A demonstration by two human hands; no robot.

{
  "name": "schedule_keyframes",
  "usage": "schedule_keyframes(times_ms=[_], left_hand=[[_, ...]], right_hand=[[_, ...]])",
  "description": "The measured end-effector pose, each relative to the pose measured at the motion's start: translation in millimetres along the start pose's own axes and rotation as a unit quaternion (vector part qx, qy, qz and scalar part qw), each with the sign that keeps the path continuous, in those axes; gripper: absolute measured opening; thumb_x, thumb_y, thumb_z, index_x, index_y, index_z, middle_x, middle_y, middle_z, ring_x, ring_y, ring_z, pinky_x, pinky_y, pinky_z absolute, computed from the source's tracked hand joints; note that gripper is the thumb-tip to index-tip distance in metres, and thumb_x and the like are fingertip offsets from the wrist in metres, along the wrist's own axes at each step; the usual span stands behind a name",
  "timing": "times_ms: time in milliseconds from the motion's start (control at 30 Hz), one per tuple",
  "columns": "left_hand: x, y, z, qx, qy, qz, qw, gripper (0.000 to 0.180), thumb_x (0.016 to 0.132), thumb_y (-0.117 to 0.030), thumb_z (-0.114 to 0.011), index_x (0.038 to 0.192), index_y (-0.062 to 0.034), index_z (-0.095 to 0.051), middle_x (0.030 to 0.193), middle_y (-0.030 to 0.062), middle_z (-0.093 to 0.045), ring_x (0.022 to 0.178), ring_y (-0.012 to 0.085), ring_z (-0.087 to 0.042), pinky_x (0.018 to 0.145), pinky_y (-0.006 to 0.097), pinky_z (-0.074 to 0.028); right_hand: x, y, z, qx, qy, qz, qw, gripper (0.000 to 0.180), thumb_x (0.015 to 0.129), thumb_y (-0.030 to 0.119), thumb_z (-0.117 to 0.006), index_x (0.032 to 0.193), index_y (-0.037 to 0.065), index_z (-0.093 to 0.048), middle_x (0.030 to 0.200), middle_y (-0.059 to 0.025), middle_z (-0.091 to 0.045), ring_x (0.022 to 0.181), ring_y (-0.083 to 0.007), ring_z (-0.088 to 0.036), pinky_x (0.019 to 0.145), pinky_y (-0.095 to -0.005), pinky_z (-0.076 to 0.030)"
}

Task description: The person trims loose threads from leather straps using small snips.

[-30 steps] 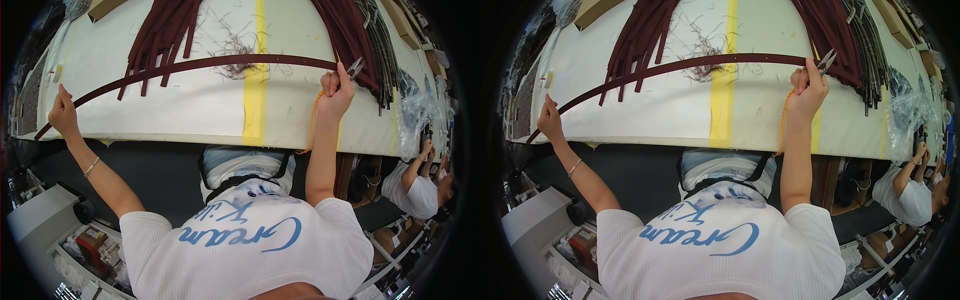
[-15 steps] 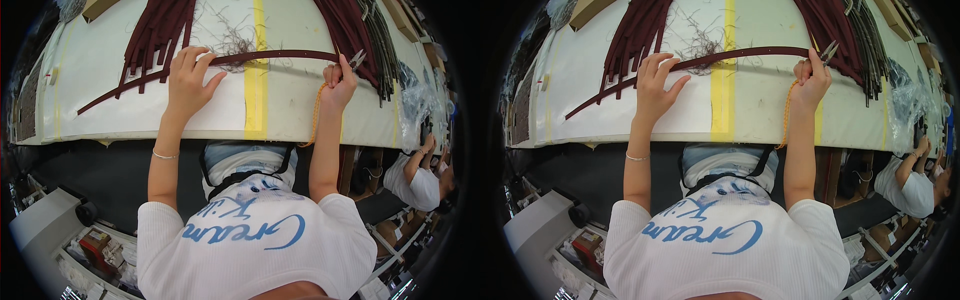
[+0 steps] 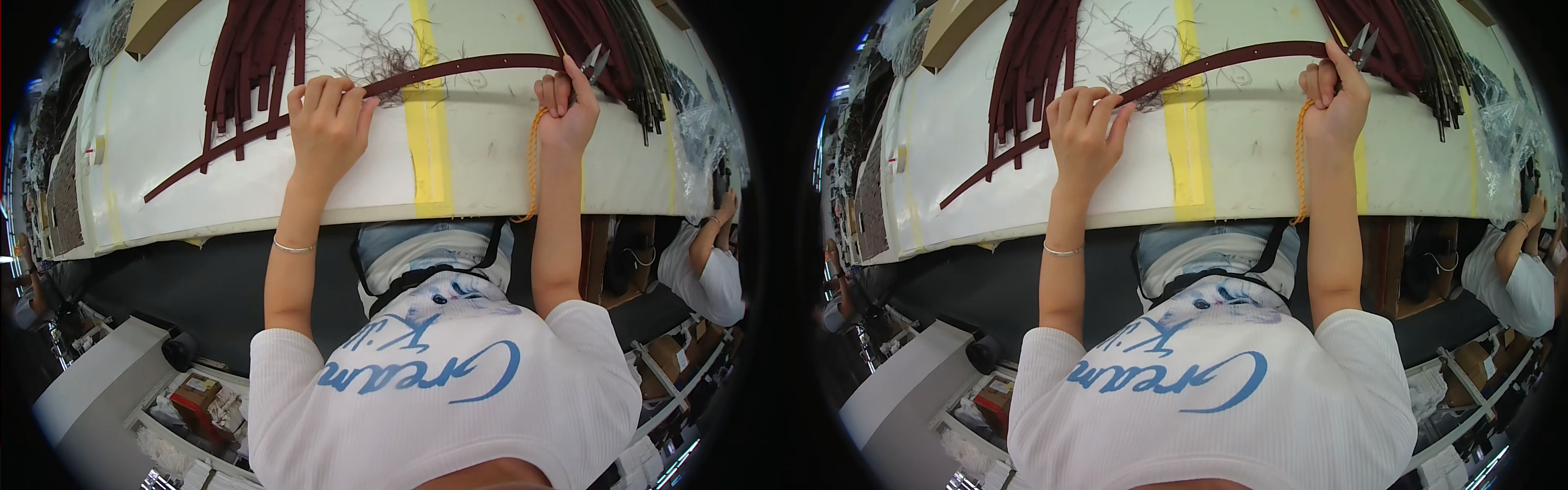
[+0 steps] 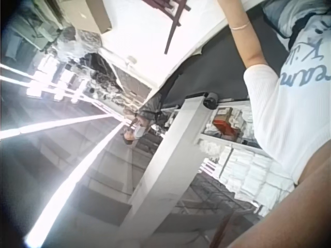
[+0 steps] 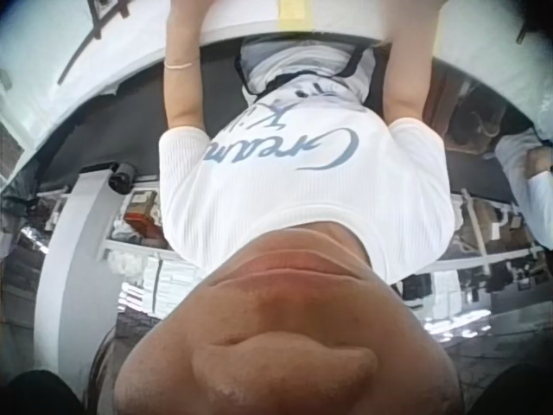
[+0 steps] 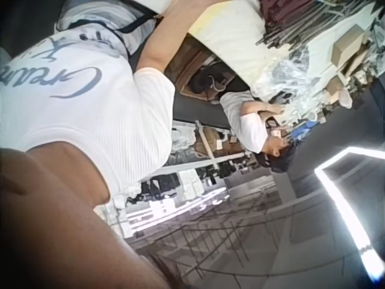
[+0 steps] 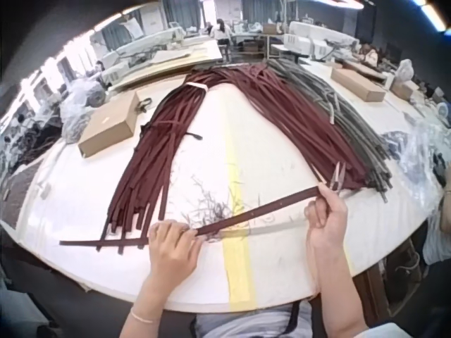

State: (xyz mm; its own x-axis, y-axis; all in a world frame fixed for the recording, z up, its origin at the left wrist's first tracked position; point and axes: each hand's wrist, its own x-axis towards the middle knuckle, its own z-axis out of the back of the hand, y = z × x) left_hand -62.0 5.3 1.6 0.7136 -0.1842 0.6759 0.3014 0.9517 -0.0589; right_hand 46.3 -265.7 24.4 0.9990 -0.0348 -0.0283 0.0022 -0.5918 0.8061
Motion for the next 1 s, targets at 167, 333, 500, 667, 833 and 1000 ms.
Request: schedule_keyframes(times_ms=[167, 333, 500, 667, 833, 1000], left_hand=[[-2.8, 1.5, -1.8, 0.006, 0.011, -0.016, 1.0, 0.015, 0.075, -0.014, -0.072, 0.084, -0.0077, -0.063, 0.087, 0.0016, -0.059, 0.088, 0.0207, -0.054, 0.08, 0.038, -0.036], [3.1, 8.8, 4.4, -0.045, -0.012, 0.018, 0.999, 0.01, 0.076, -0.011, -0.071, 0.081, -0.0081, -0.064, 0.085, 0.0006, -0.06, 0.086, 0.0205, -0.055, 0.079, 0.037, -0.035], [44.2, 24.5, 8.1, 0.003, -0.116, 0.031, 0.993, 0.008, 0.076, -0.011, -0.074, 0.078, -0.0085, -0.067, 0.083, -0.0033, -0.064, 0.088, 0.0189, -0.056, 0.077, 0.034, -0.037], [77.6, 15.2, 6.8, 0.101, -0.05, 0.057, 0.992, 0.045, 0.075, 0.003, -0.057, 0.12, -0.0044, -0.053, 0.122, 0.0183, -0.043, 0.119, 0.0357, -0.038, 0.099, 0.048, -0.029], [65.0, 17.3, 2.6, 0.01, -0.039, 0.033, 0.999, 0.06, 0.083, -0.007, -0.061, 0.139, -0.002, -0.039, 0.14, 0.0275, -0.023, 0.128, 0.0418, -0.023, 0.106, 0.051, -0.025], [46.4, -17.9, 5.9, -0.117, 0.016, 0.022, 0.993, 0.059, 0.082, -0.02, -0.071, 0.132, -0.0001, -0.046, 0.129, 0.0184, -0.048, 0.124, 0.037, -0.039, 0.103, 0.046, -0.033]], right_hand=[[-1.1, -1.0, 2.2, 0.0, 0.013, 0.006, 1.0, 0.054, 0.091, 0.012, -0.053, 0.045, 0.015, -0.024, 0.042, 0.0021, -0.021, 0.042, -0.0111, -0.019, 0.05, -0.0291, -0.02], [-3.1, -1.3, 3.2, 0.002, 0.01, 0.004, 1.0, 0.054, 0.091, 0.012, -0.053, 0.045, 0.015, -0.024, 0.041, 0.002, -0.022, 0.042, -0.0111, -0.02, 0.049, -0.0292, -0.019], [-3.7, -3.8, 3.0, 0.005, 0.011, 0.001, 1.0, 0.054, 0.091, 0.011, -0.053, 0.045, 0.015, -0.025, 0.041, 0.0019, -0.022, 0.042, -0.011, -0.02, 0.049, -0.0292, -0.019], [2.9, -8.3, 9.5, 0.011, 0.033, 0.004, 0.999, 0.052, 0.09, 0.011, -0.055, 0.046, 0.015, -0.027, 0.041, 0.0018, -0.022, 0.041, -0.0108, -0.02, 0.048, -0.0289, -0.019], [7.3, -7.0, 12.7, 0.002, 0.025, -0.002, 1.0, 0.053, 0.092, 0.013, -0.052, 0.045, 0.015, -0.027, 0.041, 0.0022, -0.023, 0.042, -0.011, -0.02, 0.051, -0.0285, -0.022], [-0.9, -2.1, 5.1, 0.022, 0.077, 0.026, 0.996, 0.048, 0.089, 0.009, -0.058, 0.049, 0.014, -0.031, 0.043, 0.0036, -0.024, 0.041, -0.0091, -0.021, 0.047, -0.0281, -0.019]])
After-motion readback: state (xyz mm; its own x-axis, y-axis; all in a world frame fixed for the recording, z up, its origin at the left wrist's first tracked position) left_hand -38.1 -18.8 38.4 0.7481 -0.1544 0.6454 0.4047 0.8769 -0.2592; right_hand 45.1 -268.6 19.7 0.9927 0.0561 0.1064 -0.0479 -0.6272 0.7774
